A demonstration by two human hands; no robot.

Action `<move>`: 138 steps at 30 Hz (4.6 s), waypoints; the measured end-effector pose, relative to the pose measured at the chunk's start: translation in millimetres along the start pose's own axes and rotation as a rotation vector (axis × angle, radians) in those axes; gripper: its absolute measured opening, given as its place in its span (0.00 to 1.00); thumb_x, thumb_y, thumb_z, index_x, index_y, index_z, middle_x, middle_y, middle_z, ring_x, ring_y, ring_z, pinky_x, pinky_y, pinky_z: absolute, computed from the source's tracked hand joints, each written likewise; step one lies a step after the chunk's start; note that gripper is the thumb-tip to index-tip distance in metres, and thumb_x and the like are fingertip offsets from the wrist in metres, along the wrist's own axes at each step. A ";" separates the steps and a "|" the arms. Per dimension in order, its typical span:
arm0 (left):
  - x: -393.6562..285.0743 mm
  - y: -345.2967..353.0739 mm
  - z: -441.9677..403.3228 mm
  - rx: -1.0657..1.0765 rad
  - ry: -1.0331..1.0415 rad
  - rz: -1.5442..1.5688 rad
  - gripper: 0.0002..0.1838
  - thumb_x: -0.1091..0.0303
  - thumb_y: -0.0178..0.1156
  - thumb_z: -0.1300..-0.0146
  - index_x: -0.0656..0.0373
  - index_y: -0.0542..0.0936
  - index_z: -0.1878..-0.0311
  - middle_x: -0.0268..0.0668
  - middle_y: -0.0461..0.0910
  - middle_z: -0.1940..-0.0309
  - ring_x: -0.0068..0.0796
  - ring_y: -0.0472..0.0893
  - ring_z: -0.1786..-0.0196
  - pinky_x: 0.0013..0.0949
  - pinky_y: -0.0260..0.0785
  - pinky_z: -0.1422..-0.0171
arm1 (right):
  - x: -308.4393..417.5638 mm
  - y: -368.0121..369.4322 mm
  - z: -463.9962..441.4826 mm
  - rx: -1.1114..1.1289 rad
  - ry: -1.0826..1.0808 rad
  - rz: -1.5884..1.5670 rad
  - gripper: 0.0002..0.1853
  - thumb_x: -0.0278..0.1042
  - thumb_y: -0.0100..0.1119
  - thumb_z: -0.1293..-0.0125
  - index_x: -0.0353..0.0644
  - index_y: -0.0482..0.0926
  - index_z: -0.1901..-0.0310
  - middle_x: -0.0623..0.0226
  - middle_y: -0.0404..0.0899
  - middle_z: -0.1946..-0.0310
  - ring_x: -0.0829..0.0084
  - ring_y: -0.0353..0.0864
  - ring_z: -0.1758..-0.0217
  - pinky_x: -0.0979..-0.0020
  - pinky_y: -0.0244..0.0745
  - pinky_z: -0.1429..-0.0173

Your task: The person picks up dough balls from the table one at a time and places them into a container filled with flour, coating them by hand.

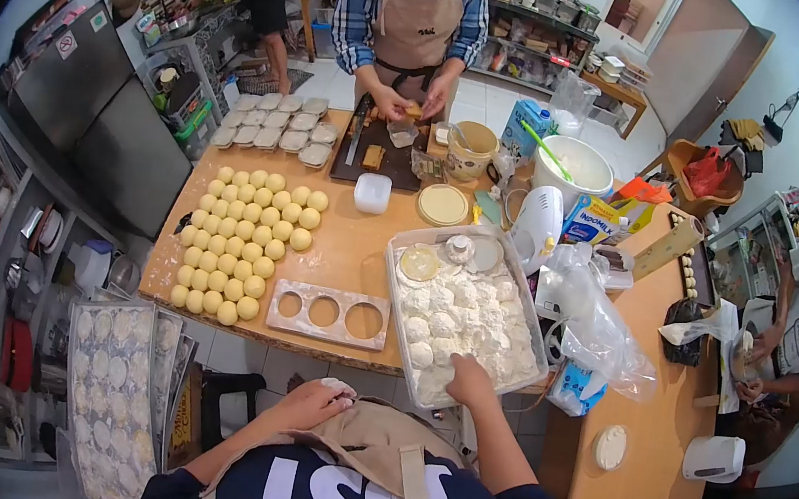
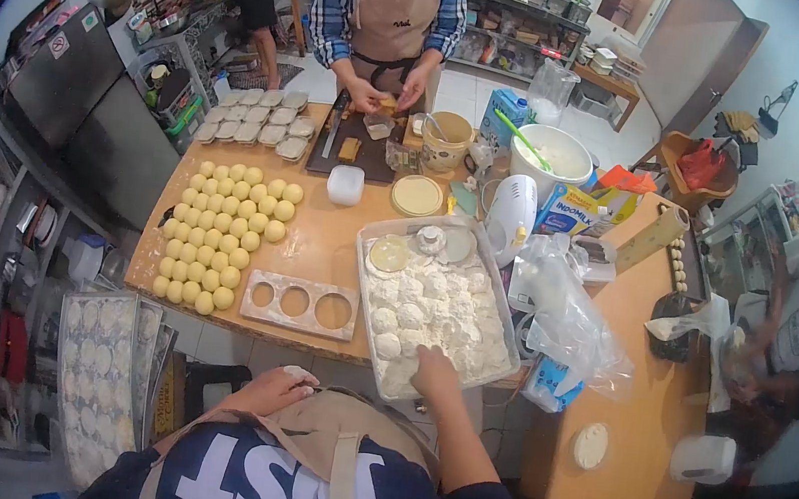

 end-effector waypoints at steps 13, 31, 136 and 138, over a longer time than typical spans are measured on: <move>-5.1 -1.9 -3.6 0.063 -0.075 0.001 0.17 0.59 0.50 0.33 0.59 0.76 0.48 0.45 0.78 0.55 0.45 0.76 0.49 0.40 0.66 0.44 | 33.3 7.2 8.7 -0.038 -0.083 0.148 0.21 0.27 0.61 0.52 0.47 0.76 0.52 0.56 0.73 0.53 0.56 0.76 0.49 0.56 0.75 0.50; 29.9 5.2 -16.2 0.081 0.015 0.022 0.17 0.58 0.51 0.35 0.61 0.77 0.52 0.47 0.79 0.58 0.46 0.78 0.52 0.40 0.70 0.49 | -33.4 26.1 -16.3 -0.006 0.036 0.192 0.18 0.28 0.55 0.50 0.40 0.74 0.54 0.46 0.76 0.56 0.47 0.76 0.50 0.54 0.72 0.47; 23.3 -38.3 -46.5 0.269 0.069 0.059 0.17 0.60 0.52 0.34 0.61 0.76 0.49 0.46 0.80 0.59 0.42 0.79 0.55 0.37 0.70 0.50 | -36.5 -27.2 20.0 -0.235 0.253 -0.016 0.18 0.23 0.55 0.50 0.42 0.75 0.54 0.55 0.76 0.55 0.54 0.77 0.51 0.59 0.73 0.48; 17.0 -32.9 -51.9 0.259 0.086 0.058 0.17 0.60 0.52 0.34 0.61 0.76 0.49 0.46 0.80 0.59 0.42 0.79 0.55 0.37 0.70 0.50 | -40.5 -9.4 17.8 -0.160 0.204 0.097 0.15 0.27 0.54 0.48 0.41 0.76 0.56 0.54 0.76 0.57 0.54 0.78 0.52 0.57 0.73 0.49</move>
Point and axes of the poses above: each hand's wrist, its own z-axis away from the middle knuckle, its own y-axis out of the palm, x = y × z, the point moved 7 cm from there along -z, towards the middle knuckle
